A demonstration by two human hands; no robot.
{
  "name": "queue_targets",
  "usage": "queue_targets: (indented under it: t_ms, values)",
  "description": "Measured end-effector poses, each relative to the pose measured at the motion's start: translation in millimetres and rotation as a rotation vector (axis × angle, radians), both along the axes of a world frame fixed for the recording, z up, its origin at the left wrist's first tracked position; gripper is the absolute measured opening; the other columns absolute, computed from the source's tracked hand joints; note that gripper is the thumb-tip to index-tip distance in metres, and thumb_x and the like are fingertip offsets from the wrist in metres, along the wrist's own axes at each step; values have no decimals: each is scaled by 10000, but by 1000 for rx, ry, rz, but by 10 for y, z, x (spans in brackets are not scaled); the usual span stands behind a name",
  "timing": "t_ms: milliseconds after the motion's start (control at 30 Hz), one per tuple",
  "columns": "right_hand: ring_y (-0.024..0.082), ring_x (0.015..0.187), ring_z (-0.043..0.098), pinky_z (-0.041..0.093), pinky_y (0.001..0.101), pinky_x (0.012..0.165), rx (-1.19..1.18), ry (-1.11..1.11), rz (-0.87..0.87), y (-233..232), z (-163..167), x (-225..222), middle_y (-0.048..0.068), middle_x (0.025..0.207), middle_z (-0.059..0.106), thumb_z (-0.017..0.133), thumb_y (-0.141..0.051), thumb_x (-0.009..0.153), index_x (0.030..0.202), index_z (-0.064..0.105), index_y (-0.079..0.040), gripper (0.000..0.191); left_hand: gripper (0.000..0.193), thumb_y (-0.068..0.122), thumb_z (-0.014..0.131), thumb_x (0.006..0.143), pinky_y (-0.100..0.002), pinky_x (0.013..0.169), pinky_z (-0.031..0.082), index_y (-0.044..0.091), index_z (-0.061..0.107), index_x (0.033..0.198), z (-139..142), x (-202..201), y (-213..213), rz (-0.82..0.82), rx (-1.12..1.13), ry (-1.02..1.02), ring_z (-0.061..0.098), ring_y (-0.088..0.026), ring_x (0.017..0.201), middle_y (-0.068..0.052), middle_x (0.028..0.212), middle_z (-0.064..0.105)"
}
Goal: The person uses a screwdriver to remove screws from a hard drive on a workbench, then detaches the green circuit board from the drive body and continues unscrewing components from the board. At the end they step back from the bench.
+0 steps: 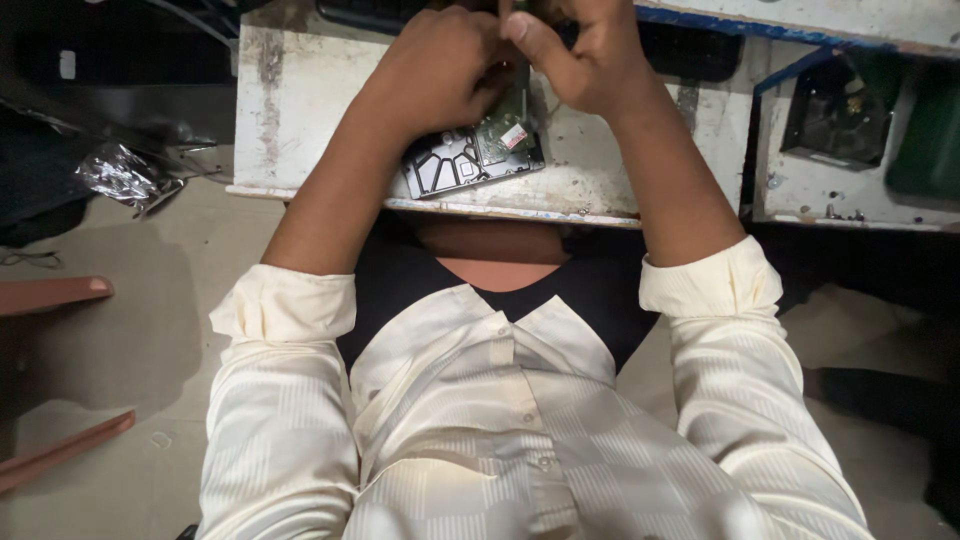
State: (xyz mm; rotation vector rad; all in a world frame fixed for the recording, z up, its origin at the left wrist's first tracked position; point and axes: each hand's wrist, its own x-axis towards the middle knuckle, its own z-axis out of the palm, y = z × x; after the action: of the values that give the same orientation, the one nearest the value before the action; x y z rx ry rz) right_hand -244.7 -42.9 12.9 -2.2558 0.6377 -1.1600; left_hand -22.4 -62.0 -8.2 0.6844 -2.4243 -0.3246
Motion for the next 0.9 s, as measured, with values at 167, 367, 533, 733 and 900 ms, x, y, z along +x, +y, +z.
queue_targets:
  t_ms: [167,367,533,733,900]
  values:
    - [91,691,560,462,222,632,104,-54,81,-3,0,-2,81,973,641,535,23,1109,1171,593,48,89,186,154,789,871,-521,827,491,3,700,934,-56,-9,-31,45,-6,-21,656,-405,940,-177,935,708]
    - [83,653,560,466,215,592,119,-73,83,-16,-3,-10,78,997,678,533,25,1111,1186,596,23,98,180,153,795,877,-518,817,495,10,704,935,-49,-4,-31,24,-22,-23,655,-407,925,-175,936,712]
    - [90,735,585,485,219,659,152,-84,102,44,-25,16,86,989,671,547,22,1143,1192,594,34,69,139,70,766,820,-511,796,513,5,699,923,-39,10,-38,-11,8,-9,670,-411,889,-182,907,714]
    - [90,727,595,496,211,649,137,-96,135,18,-21,49,82,984,667,539,15,1135,1196,594,24,82,134,62,769,791,-503,771,522,7,684,879,-30,16,-45,-3,2,-11,676,-411,855,-187,888,710]
    - [89,713,596,499,218,641,145,-75,122,22,-28,42,75,966,669,531,11,1121,1211,592,21,109,150,61,774,788,-501,753,522,6,691,900,-40,29,-47,-13,-13,-7,675,-413,857,-192,897,710]
